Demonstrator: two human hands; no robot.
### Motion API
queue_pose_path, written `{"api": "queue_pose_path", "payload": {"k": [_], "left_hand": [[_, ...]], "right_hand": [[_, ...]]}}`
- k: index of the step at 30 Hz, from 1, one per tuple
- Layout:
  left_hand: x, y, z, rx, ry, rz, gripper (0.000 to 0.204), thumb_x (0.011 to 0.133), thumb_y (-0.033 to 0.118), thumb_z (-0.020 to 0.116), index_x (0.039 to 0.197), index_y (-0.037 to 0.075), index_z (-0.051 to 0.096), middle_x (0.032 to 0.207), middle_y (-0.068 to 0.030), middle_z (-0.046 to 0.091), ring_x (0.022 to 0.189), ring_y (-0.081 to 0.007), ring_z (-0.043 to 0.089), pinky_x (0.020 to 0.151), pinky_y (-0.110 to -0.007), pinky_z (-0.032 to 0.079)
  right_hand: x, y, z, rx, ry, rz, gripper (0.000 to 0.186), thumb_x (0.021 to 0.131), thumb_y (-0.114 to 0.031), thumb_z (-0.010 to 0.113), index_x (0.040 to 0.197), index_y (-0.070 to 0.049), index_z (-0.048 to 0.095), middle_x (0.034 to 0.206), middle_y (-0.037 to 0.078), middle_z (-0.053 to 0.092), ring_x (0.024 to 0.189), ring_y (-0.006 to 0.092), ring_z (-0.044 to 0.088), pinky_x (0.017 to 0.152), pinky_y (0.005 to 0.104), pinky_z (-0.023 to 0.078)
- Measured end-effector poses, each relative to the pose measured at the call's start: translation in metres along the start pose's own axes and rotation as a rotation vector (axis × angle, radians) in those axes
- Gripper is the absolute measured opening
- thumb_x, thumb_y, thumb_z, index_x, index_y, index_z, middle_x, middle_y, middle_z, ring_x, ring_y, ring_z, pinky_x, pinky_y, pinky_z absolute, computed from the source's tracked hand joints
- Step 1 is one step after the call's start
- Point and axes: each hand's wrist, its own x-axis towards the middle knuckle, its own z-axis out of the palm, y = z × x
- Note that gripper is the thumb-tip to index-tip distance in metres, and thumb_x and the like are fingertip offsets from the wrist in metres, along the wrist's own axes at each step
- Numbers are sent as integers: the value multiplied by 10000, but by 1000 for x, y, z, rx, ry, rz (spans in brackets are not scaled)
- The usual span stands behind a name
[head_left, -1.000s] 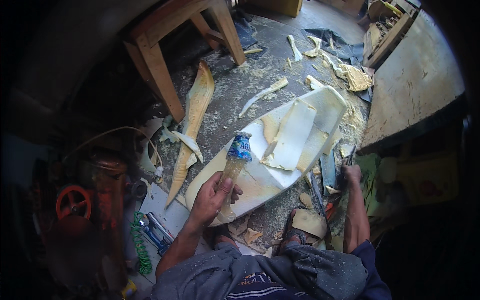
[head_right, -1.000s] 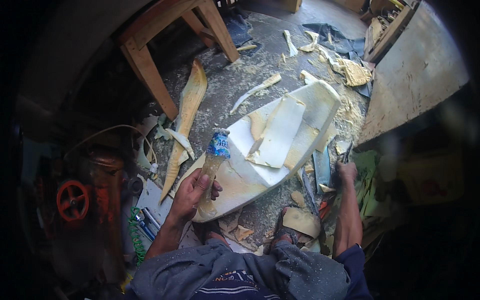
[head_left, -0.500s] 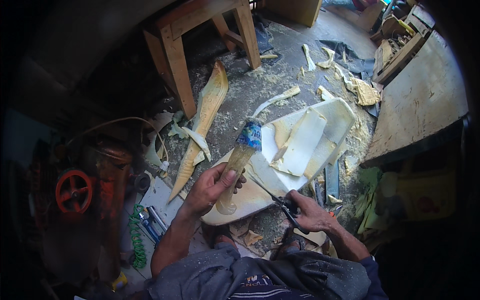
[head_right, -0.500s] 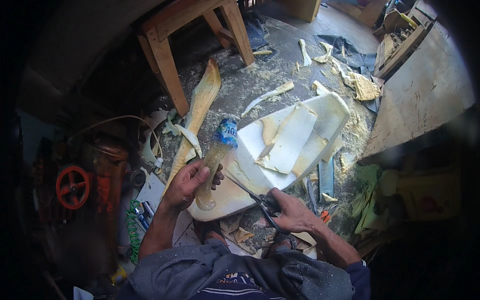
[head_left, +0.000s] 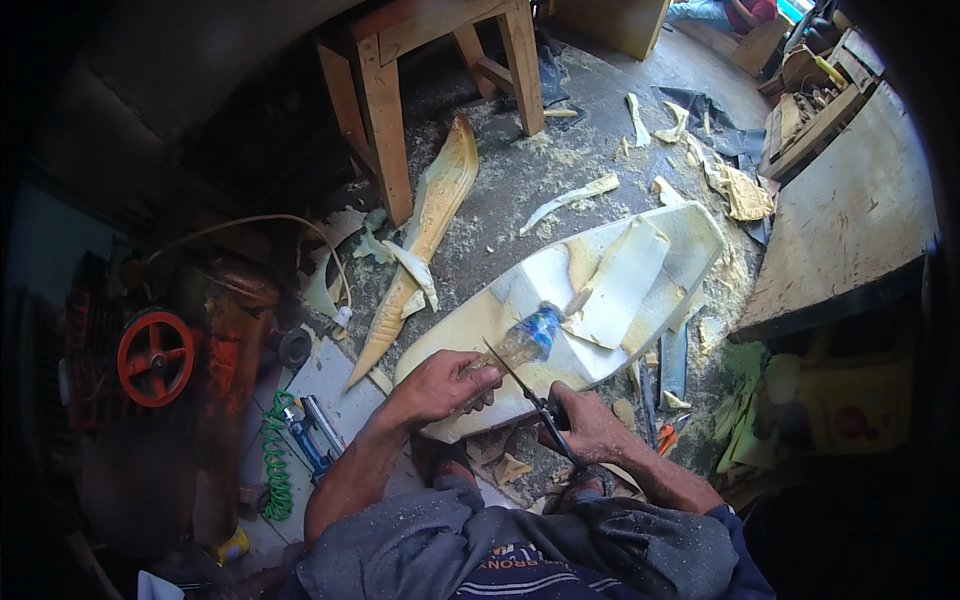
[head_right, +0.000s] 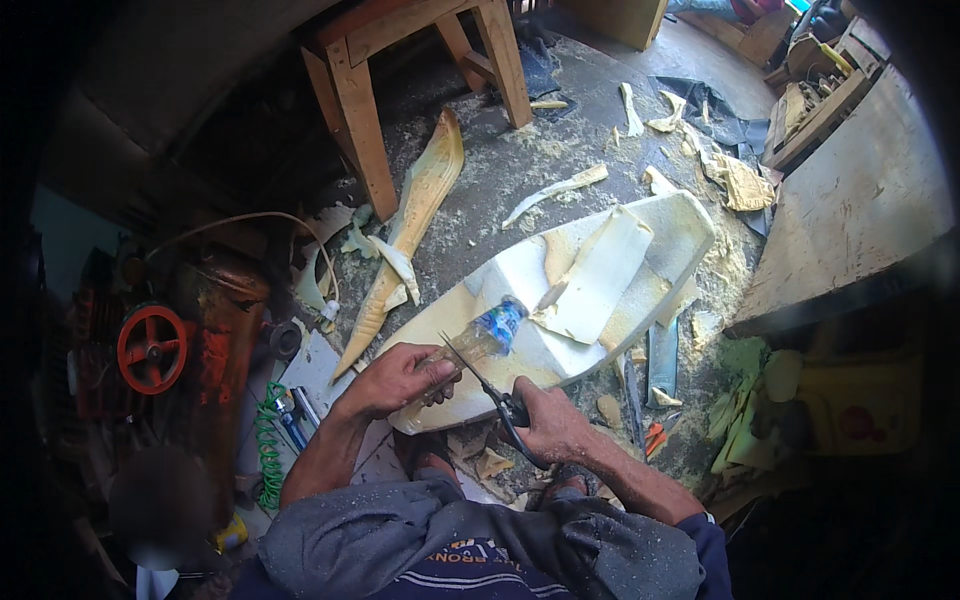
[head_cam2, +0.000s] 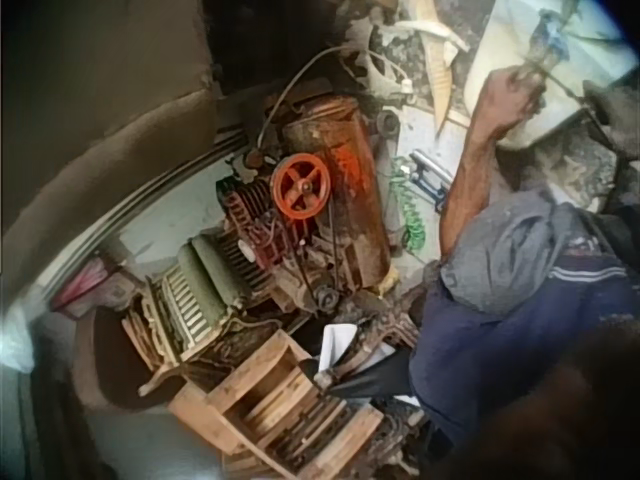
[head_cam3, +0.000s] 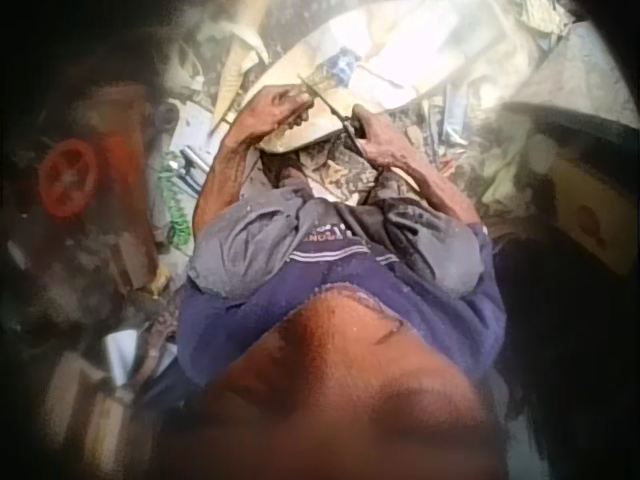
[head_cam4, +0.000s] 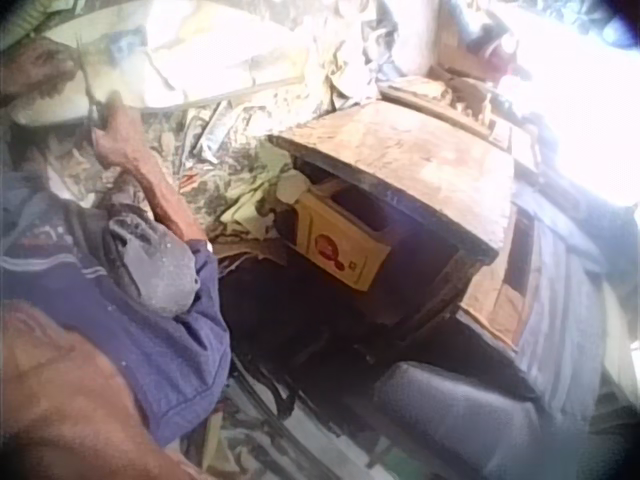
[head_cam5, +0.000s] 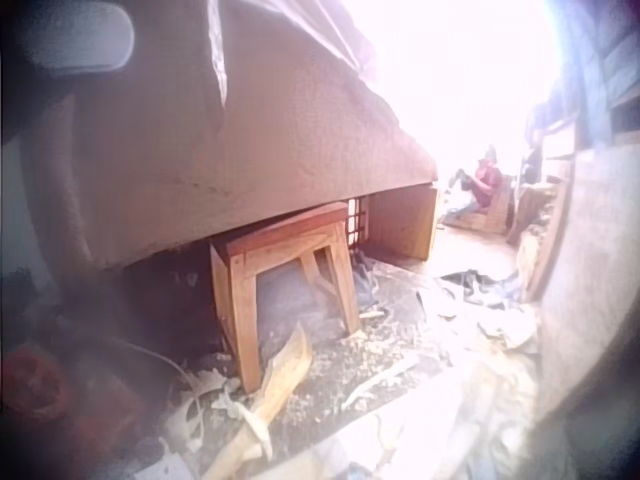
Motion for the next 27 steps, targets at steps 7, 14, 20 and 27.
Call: {"api": "queue_pose_path", "payload": {"k": [7, 14, 20, 27], "left_hand": [[4, -4, 4, -51, -194, 16, 415, 1072, 375, 587, 1131, -23, 686, 854, -39, 689, 774, -97, 624, 723, -284, 519], [-10, -29, -51, -114, -154, 182, 340, 1031, 321, 666, 1153, 5, 689, 964, -39, 708, 859, -114, 649, 793, -276, 526], [-2, -118, -164, 434, 931, 149, 409, 952, 265, 740, 1263, 9, 669, 1014, -158, 736, 945, -278, 709, 907, -403, 549], [54, -151, -172, 775, 980, 65, 741, 962, 391, 712, 1529, 12, 424, 1526, -272, 461, 1367, -444, 490, 1106, -451, 434]], "right_hand": [[2, 4, 18, 114, 122, -57, 482, 862, -434, 740, 972, 4, 568, 715, 202, 642, 691, 385, 655, 673, 492, 485], [-22, 53, 16, 73, 91, -31, 465, 837, -407, 822, 960, -28, 582, 737, 159, 639, 704, 283, 632, 677, 424, 498], [-84, 157, 20, 139, 765, 108, 417, 810, -233, 877, 1014, -34, 572, 914, 175, 647, 812, 277, 651, 717, 408, 512], [-146, 268, 38, -372, 844, 1133, 593, 804, -252, 822, 1260, 3, 542, 1159, 286, 609, 1085, 473, 620, 946, 533, 508]]}}
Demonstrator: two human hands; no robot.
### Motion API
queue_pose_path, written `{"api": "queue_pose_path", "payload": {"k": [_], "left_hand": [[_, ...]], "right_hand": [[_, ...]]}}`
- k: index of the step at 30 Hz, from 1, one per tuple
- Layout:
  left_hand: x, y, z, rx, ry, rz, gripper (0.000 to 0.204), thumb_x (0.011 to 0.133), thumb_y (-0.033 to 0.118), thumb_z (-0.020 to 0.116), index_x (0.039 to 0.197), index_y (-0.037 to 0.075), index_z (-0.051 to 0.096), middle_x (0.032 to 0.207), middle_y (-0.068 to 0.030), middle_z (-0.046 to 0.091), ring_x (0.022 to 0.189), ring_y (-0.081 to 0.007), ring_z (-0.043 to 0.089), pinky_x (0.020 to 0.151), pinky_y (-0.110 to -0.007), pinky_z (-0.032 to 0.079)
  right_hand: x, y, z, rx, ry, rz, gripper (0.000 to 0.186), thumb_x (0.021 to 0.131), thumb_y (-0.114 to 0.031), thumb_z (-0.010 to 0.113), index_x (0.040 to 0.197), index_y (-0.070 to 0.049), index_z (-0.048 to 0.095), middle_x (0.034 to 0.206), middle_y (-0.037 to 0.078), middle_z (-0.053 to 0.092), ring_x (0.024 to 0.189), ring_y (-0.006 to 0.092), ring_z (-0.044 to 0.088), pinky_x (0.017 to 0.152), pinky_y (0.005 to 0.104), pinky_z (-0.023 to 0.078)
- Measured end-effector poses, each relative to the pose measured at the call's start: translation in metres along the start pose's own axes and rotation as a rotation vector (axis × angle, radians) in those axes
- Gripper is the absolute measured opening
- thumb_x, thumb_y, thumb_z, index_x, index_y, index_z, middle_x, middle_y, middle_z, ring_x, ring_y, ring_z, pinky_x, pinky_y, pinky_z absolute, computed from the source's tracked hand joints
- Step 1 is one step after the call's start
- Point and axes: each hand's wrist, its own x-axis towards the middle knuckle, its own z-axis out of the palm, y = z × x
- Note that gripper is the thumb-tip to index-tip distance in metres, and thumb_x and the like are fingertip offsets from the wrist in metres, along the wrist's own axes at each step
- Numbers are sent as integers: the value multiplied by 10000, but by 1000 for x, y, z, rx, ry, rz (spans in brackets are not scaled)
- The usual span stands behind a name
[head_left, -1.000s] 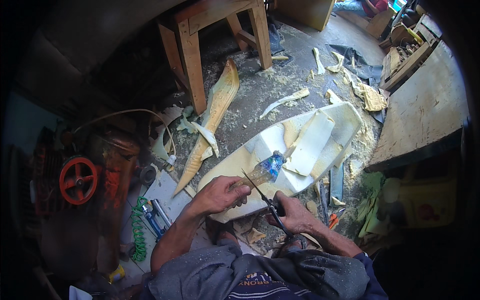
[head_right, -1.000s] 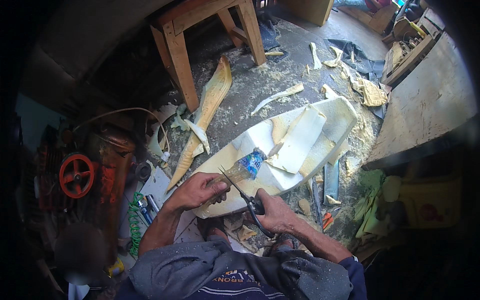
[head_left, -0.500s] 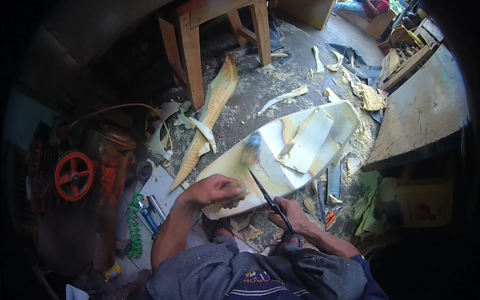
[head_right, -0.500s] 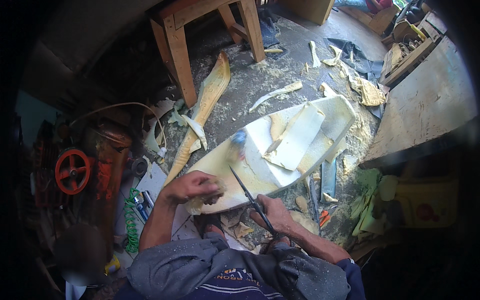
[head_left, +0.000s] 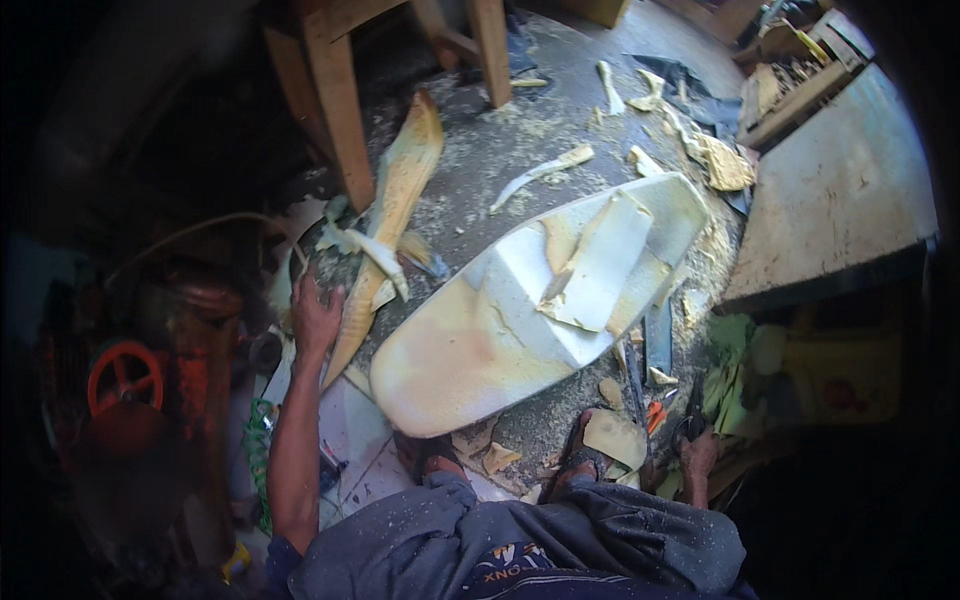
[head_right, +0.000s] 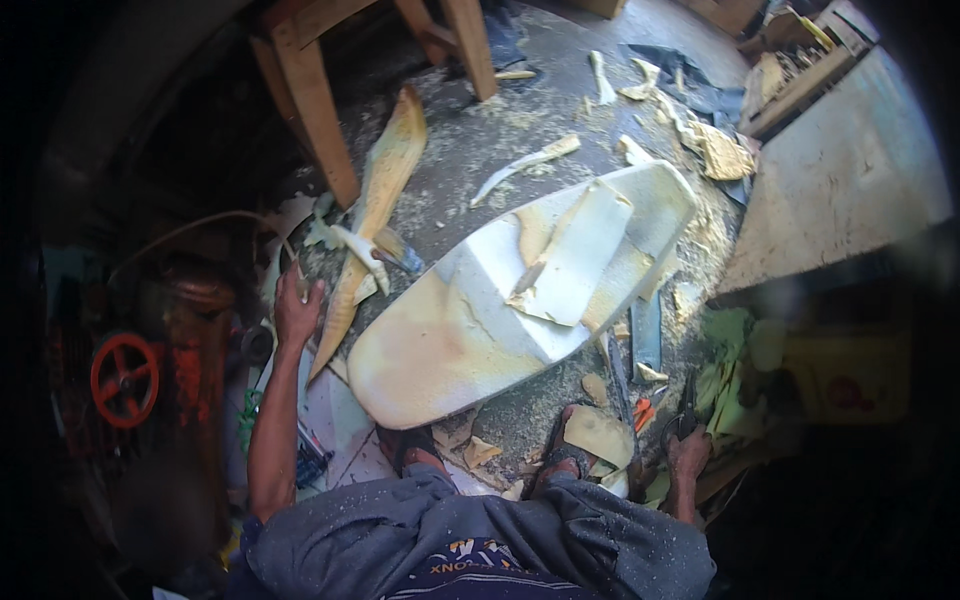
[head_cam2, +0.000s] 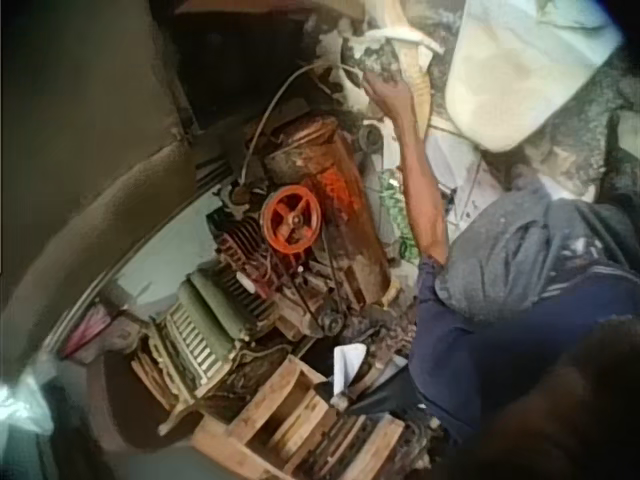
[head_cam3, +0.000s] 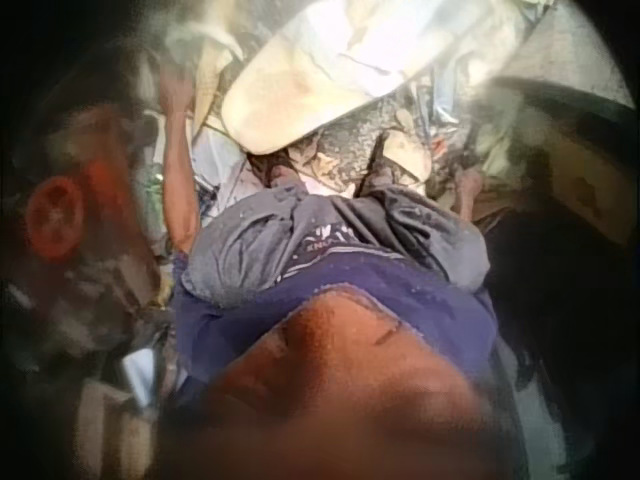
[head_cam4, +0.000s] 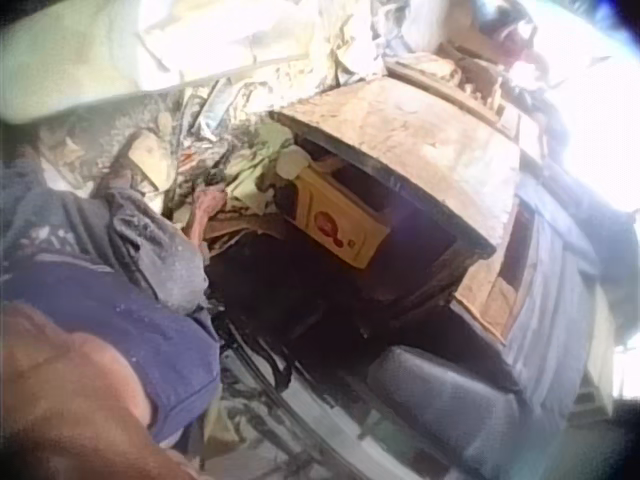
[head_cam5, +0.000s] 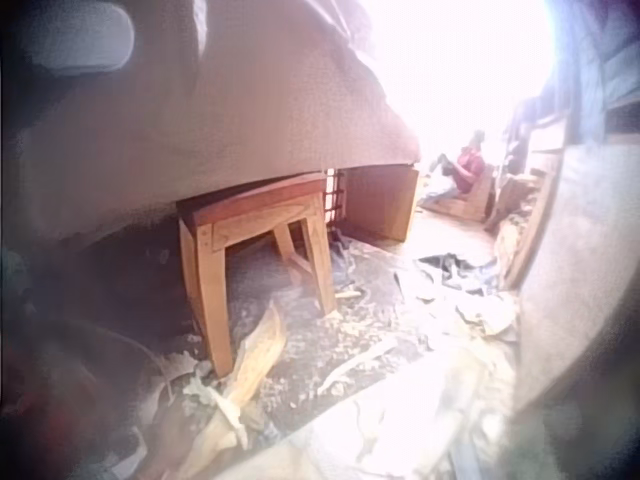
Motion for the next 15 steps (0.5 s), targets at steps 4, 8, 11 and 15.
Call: {"api": "queue_pose_path", "payload": {"k": [4, 8, 11, 15], "left_hand": [[51, 66, 32, -1000, -660, -366, 860, 1004, 718, 456, 1546, 50, 449, 1468, -158, 541, 1281, -308, 555, 1058, -463, 458], [85, 98, 63, -654, -425, -394, 634, 1001, 644, 535, 1132, 36, 660, 921, -41, 705, 672, -180, 636, 620, -404, 543], [77, 95, 89, -137, -536, -477, 739, 875, 693, 649, 1146, 5, 652, 1064, -224, 733, 849, -328, 733, 730, -415, 590], [57, 95, 130, 50, -402, -269, 914, 804, 583, 806, 1390, -21, 448, 1279, -273, 668, 1160, -432, 669, 990, -494, 520]], "right_hand": [[11, 5, 10, -80, -66, -49, 593, 831, -313, 778, 1295, 3, 587, 1260, 277, 575, 1203, 435, 578, 998, 530, 486], [11, -23, 0, 367, 114, -461, 495, 854, -205, 737, 1293, -9, 617, 1263, 242, 578, 1162, 423, 590, 1001, 498, 484], [5, -51, -18, 460, 27, -543, 453, 869, -154, 714, 1287, -6, 622, 1262, 246, 581, 1148, 423, 597, 991, 481, 488], [-2, -84, -41, 610, -53, -637, 396, 884, -111, 705, 1254, 8, 627, 1229, 249, 593, 1124, 425, 616, 967, 470, 502]]}}
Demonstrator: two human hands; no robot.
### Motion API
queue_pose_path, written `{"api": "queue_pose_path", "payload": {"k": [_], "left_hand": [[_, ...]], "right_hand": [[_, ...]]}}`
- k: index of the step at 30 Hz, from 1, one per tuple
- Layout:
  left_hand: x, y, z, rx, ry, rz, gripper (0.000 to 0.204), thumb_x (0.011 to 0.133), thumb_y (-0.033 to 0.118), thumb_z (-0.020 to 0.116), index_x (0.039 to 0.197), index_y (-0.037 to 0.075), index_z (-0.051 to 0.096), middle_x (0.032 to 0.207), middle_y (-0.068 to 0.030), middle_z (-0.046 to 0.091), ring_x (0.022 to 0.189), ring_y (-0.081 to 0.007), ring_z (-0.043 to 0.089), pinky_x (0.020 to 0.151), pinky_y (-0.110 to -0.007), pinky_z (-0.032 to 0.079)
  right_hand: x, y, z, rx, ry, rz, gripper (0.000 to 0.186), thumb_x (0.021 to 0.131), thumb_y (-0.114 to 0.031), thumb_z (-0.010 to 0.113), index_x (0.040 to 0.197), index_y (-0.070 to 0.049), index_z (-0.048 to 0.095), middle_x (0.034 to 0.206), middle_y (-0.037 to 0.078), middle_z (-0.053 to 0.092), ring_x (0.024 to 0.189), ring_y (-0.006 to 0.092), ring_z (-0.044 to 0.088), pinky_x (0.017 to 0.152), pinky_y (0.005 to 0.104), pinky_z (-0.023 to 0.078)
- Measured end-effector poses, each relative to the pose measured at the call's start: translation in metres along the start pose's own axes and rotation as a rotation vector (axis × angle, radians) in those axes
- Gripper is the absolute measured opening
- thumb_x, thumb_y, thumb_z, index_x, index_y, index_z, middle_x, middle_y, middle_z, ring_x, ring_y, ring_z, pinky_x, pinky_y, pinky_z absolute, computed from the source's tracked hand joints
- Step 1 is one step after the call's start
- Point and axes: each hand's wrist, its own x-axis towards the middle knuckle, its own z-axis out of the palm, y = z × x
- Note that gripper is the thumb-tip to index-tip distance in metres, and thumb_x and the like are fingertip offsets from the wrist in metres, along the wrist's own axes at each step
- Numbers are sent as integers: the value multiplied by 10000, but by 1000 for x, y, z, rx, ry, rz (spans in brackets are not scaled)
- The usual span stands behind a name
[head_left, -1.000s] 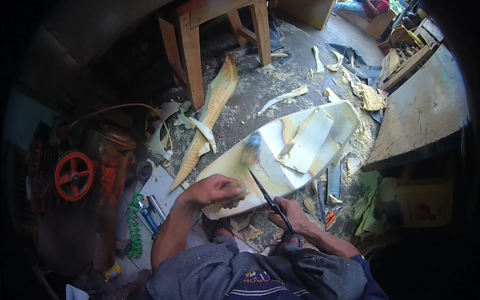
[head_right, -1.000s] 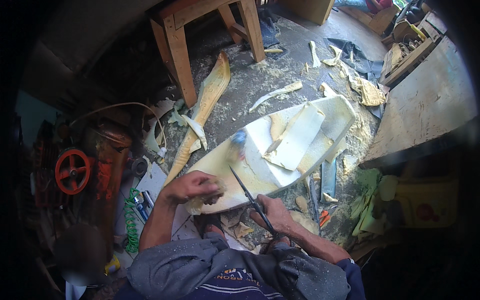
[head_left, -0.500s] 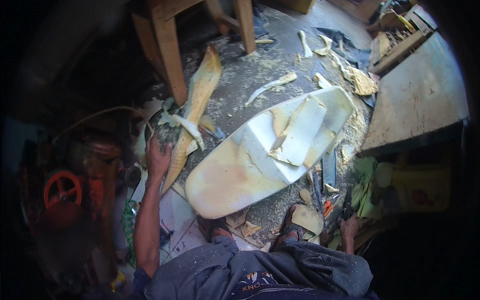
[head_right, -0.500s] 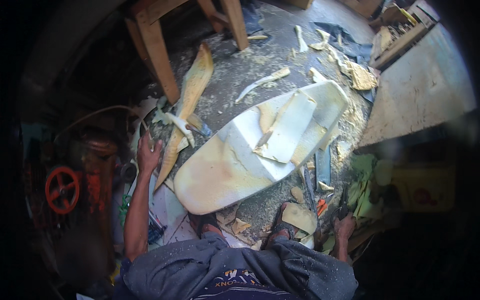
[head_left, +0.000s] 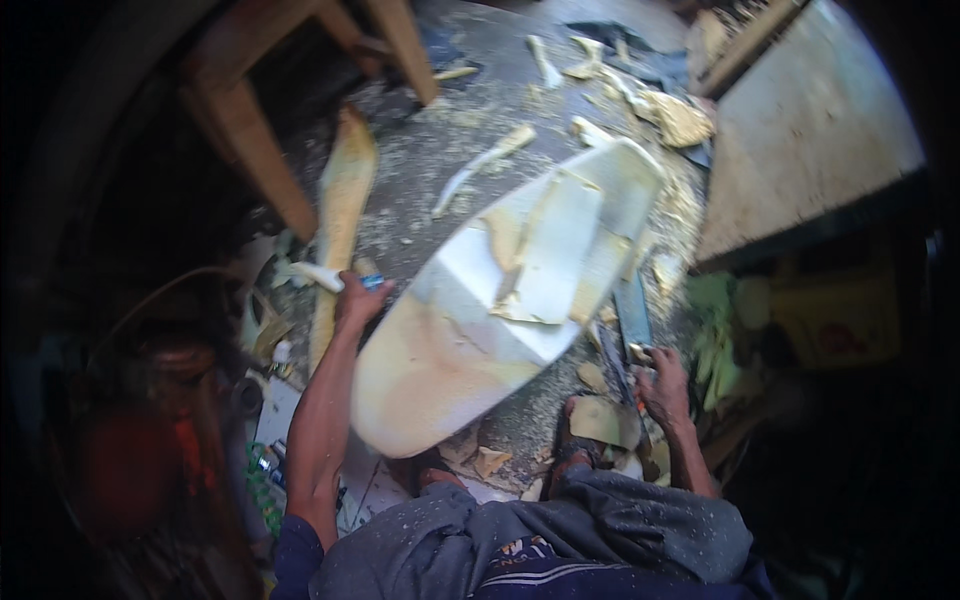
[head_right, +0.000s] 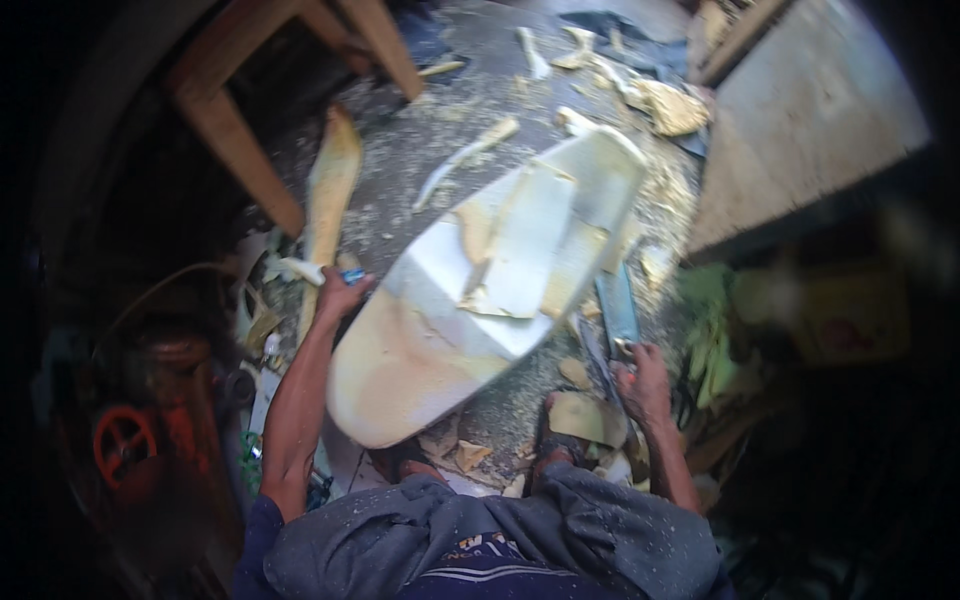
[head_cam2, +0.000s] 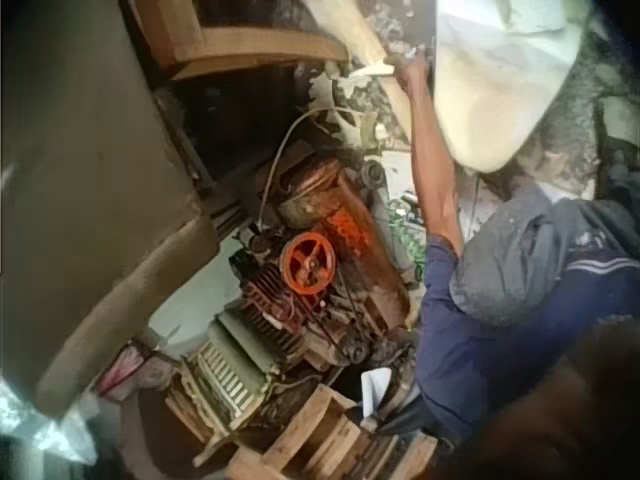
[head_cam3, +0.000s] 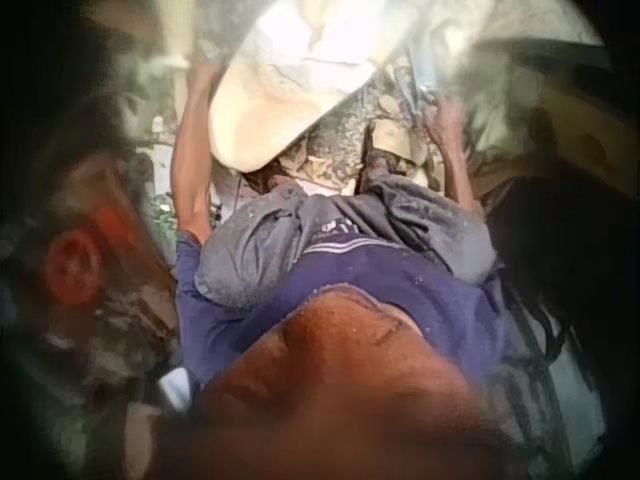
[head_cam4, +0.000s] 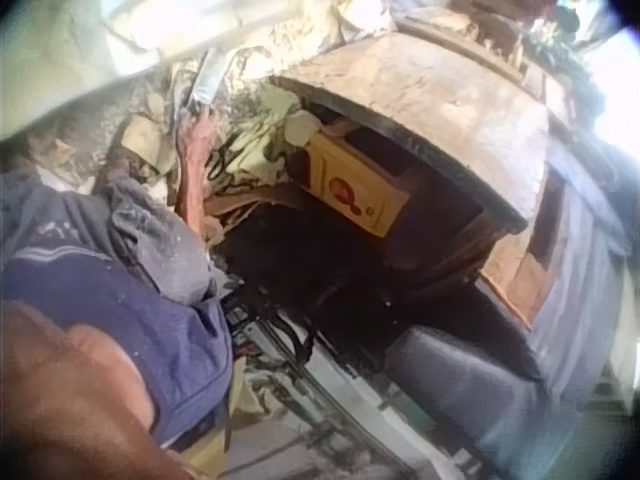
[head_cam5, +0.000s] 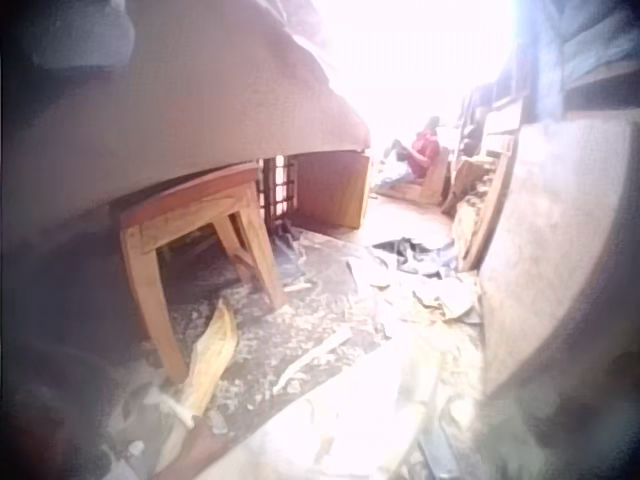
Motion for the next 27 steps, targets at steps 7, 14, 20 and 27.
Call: {"api": "queue_pose_path", "payload": {"k": [7, 14, 20, 27], "left_hand": [[-55, 16, -47, -628, 164, 200, 617, 859, 174, 833, 1318, -45, 484, 1180, -160, 669, 1045, -242, 665, 911, -355, 529], [-157, 47, -97, -929, 133, 352, 651, 923, 63, 755, 1458, -36, 398, 1312, -161, 592, 1211, -227, 569, 1040, -345, 458], [-207, 43, -89, -915, 19, 323, 591, 927, 27, 724, 1443, -41, 445, 1339, -123, 572, 1223, -204, 558, 1086, -345, 423], [-225, 33, -71, -974, -48, 337, 632, 916, 27, 741, 1458, -44, 424, 1372, -160, 557, 1253, -233, 571, 1062, -368, 482]], "right_hand": [[13, -47, -3, 83, 51, 83, 314, 903, -75, 684, 1203, 12, 646, 1127, 219, 638, 973, 399, 683, 863, 441, 552], [32, -91, 14, 154, 8, -211, 270, 946, -79, 678, 1207, -10, 666, 1111, 201, 662, 975, 356, 709, 842, 431, 577], [40, -115, 34, 213, -119, -397, 289, 952, -91, 664, 1229, -10, 664, 1129, 206, 667, 1001, 373, 702, 852, 434, 573], [32, -98, 36, 252, -67, -340, 243, 939, -89, 667, 1166, -2, 686, 1090, 194, 687, 998, 370, 702, 851, 423, 567]]}}
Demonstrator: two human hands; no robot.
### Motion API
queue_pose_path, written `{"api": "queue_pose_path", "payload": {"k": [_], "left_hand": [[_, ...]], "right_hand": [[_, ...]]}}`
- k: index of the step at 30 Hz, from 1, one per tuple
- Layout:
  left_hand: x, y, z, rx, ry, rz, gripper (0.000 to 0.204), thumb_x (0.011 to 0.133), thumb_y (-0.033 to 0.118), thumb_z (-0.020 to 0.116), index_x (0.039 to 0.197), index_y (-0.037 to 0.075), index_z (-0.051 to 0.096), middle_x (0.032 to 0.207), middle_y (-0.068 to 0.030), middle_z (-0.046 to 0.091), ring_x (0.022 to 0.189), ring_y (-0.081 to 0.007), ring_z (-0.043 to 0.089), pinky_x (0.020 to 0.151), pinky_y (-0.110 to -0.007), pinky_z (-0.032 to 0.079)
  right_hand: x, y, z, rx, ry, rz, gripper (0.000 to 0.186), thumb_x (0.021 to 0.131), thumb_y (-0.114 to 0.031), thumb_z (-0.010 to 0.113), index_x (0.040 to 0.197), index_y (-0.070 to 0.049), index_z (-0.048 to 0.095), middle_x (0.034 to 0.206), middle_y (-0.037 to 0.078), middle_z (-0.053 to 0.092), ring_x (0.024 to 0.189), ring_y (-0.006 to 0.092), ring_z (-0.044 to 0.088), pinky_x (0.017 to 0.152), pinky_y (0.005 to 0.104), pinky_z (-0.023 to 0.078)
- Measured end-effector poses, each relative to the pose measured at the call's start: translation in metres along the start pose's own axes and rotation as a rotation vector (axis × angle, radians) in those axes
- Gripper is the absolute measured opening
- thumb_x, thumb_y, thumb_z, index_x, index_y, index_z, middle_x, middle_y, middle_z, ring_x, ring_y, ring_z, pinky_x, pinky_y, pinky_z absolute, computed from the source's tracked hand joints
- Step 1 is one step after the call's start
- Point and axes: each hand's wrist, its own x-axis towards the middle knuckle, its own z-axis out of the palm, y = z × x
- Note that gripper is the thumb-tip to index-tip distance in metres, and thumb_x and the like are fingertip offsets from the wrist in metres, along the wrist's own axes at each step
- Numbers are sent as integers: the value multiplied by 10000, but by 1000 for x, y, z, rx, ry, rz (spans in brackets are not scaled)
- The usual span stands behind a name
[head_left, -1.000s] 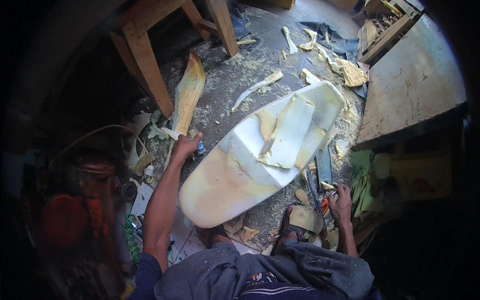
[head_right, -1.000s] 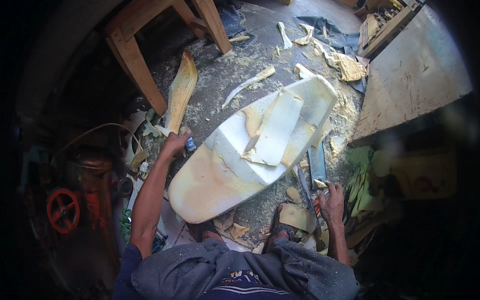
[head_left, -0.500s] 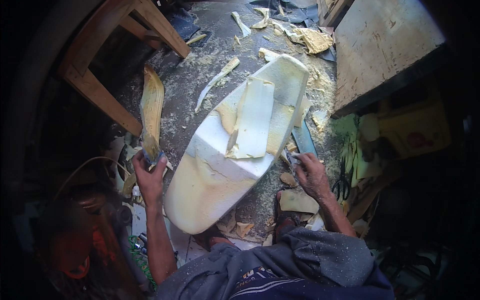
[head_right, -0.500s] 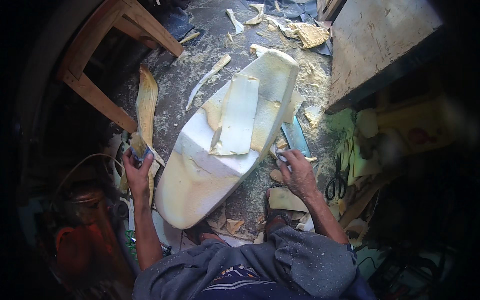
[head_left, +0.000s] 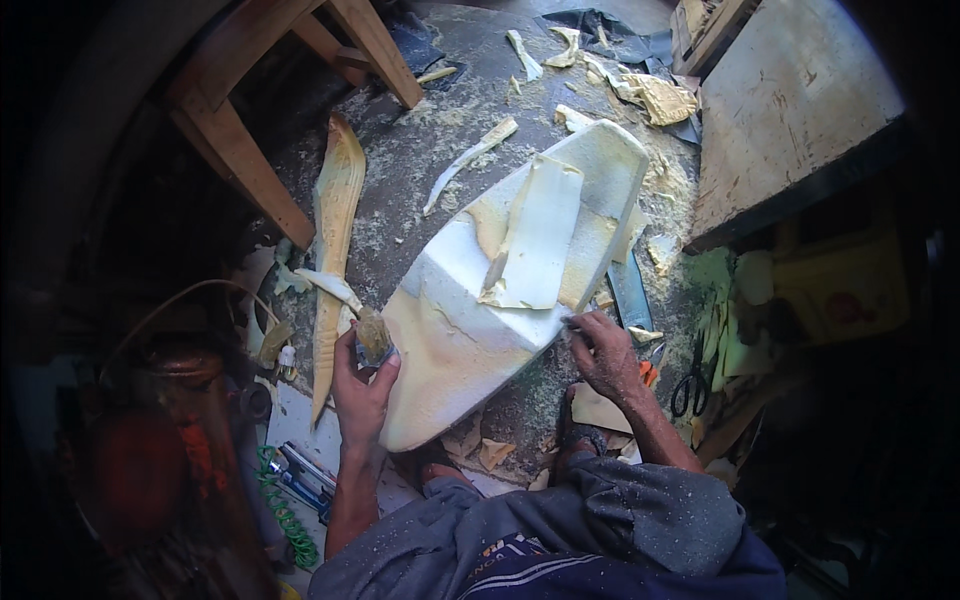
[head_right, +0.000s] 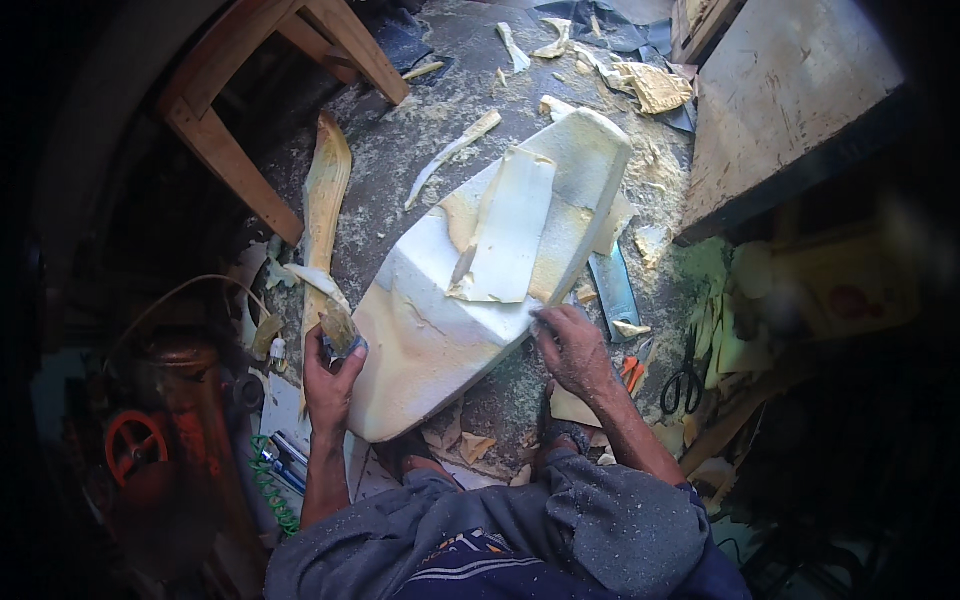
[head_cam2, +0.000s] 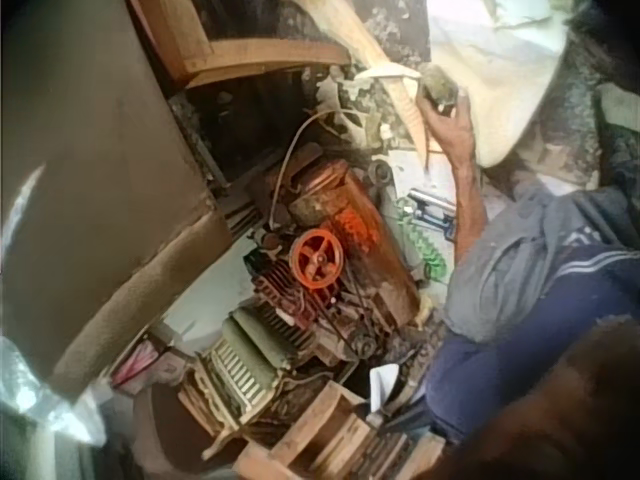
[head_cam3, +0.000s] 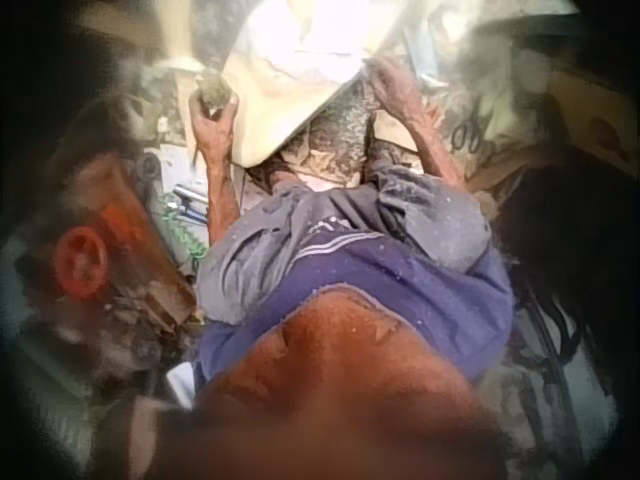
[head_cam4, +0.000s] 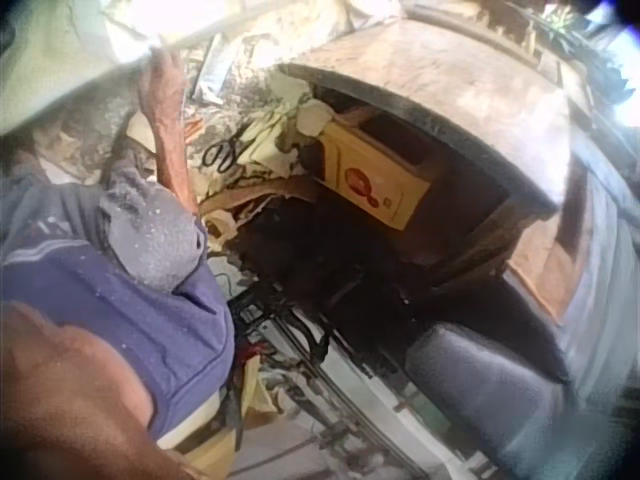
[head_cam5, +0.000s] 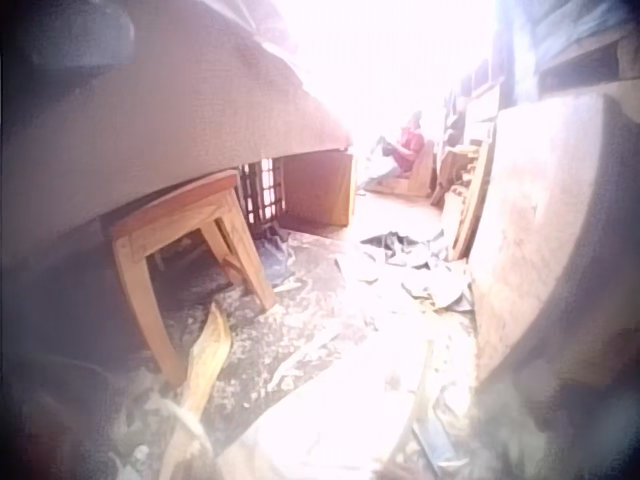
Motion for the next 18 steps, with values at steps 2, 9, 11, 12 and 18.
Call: {"api": "queue_pose_path", "payload": {"k": [2, 9, 11, 12, 18], "left_hand": [[0, 0, -2, 233, 43, 119, 621, 895, 21, 753, 1437, -34, 454, 1368, -169, 570, 1240, -246, 587, 1040, -376, 494], [-7, 6, 7, 539, -67, 255, 548, 844, 30, 766, 1351, 16, 557, 1238, -190, 615, 1141, -328, 629, 971, -423, 504], [-9, 7, 15, 565, -102, 249, 549, 850, 46, 763, 1357, 19, 555, 1186, -192, 611, 1118, -356, 628, 977, -432, 501], [-10, 8, 19, 566, -125, 239, 551, 848, 46, 765, 1357, 21, 556, 1181, -192, 611, 1117, -358, 628, 976, -433, 502], [-18, 14, 27, 558, -217, 206, 563, 835, 22, 763, 1361, 33, 560, 1193, -195, 607, 1127, -363, 626, 980, -429, 506]], "right_hand": [[-9, 8, -5, -70, 48, 150, 237, 939, -92, 664, 1155, 3, 688, 1067, 198, 687, 980, 370, 701, 854, 425, 563], [-36, 31, -13, -202, 157, 305, 244, 896, -68, 642, 1128, -9, 691, 1031, 217, 679, 949, 421, 680, 854, 473, 543], [-38, 31, -12, -175, 57, 429, 246, 899, -76, 642, 1131, -11, 691, 1027, 216, 679, 951, 420, 678, 854, 472, 543], [-37, 31, -11, -186, 1, 396, 252, 911, -92, 644, 1146, -17, 694, 1024, 209, 677, 954, 413, 678, 847, 467, 543], [-24, 21, -3, -145, 14, 154, 253, 933, -108, 647, 1164, -18, 696, 1035, 202, 681, 949, 399, 684, 841, 458, 548]]}}
